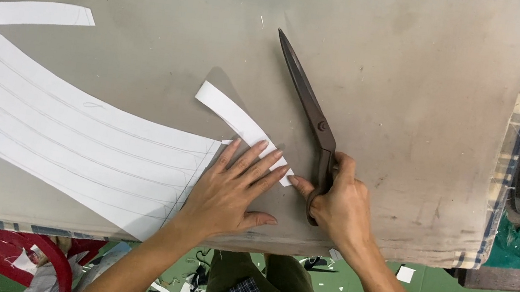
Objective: The person uses a pair of scissors to cut a long strip of white fabric on a workbench. They trim the edges of the fabric strip to refine its shape and then cut it into smaller pieces.
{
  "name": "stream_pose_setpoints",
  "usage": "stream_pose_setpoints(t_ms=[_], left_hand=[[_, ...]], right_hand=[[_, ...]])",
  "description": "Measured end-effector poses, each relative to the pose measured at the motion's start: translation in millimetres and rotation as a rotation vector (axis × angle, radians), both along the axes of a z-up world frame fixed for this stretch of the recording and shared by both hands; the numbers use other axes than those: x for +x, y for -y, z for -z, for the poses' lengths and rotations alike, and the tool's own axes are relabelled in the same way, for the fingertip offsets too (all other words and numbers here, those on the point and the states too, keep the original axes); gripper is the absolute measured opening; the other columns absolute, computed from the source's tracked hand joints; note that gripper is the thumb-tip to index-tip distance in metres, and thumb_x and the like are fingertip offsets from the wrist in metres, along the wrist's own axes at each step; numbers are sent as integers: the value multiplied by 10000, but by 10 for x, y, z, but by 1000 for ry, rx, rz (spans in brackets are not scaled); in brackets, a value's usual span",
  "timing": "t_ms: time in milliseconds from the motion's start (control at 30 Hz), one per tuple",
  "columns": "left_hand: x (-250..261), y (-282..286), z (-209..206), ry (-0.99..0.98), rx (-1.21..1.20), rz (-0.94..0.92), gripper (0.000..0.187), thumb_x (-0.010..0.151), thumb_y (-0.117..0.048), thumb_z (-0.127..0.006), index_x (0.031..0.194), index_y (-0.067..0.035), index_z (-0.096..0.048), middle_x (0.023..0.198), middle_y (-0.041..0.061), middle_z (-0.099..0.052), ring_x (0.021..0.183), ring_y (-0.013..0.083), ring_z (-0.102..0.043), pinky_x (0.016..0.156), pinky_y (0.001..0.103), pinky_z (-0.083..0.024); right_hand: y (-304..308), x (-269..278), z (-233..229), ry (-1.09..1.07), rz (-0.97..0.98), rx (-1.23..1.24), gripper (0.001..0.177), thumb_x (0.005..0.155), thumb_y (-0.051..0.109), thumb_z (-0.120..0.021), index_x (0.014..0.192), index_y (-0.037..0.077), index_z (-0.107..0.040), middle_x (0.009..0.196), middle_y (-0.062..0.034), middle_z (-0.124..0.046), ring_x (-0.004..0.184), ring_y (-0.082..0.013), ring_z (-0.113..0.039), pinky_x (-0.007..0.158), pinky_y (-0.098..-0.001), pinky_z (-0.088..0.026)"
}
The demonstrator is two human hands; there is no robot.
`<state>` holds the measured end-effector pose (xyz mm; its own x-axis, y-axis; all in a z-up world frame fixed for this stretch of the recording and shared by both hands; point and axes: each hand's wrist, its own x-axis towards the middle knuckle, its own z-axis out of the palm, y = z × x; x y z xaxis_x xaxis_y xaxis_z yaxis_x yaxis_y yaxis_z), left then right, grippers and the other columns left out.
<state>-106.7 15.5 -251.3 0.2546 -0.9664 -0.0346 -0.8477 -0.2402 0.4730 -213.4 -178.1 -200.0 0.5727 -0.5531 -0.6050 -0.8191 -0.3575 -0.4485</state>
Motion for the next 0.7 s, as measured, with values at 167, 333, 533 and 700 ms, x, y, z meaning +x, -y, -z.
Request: stream_pose_setpoints(t_ms=[167, 333, 533, 700], left_hand=[[0, 0, -7, -1, 16, 4, 861, 905, -800, -403, 1556, -239, -446, 1689, 25, -330, 1577, 283, -216, 1275, 592, -94], [0, -1, -6, -1, 10, -2, 862, 897, -803, -417, 1563, -255, -437, 1682, 16, -342, 1573, 274, -230, 1274, 589, -106], [2, 0, 4, -15, 11, -1, 867, 903, -804, -406, 1566, -247, -432, 1682, 22, -342, 1573, 277, -226, 1274, 590, -95], [-64, -43, 41, 1, -20, -16, 865, 922, -792, -376, 1590, -243, -404, 1697, 31, -320, 1575, 276, -231, 1273, 577, -92]], right_hand=[[10, 11, -4, -10, -18, -2, 883, 799, 472, -843, 1366, -86, -460, 1162, -365, -701, 1090, -546, -677, 787, -632, -580], [15, 11, -17, -5, -16, 2, 890, 800, 450, -845, 1375, -99, -446, 1149, -390, -694, 1090, -560, -672, 793, -653, -567], [10, 19, -34, 8, -17, 16, 895, 803, 460, -840, 1369, -110, -447, 1160, -375, -699, 1089, -551, -677, 777, -641, -573], [-15, 21, -48, 6, -15, 7, 879, 810, 463, -837, 1361, -105, -455, 1097, -379, -713, 1044, -554, -693, 750, -637, -573]])
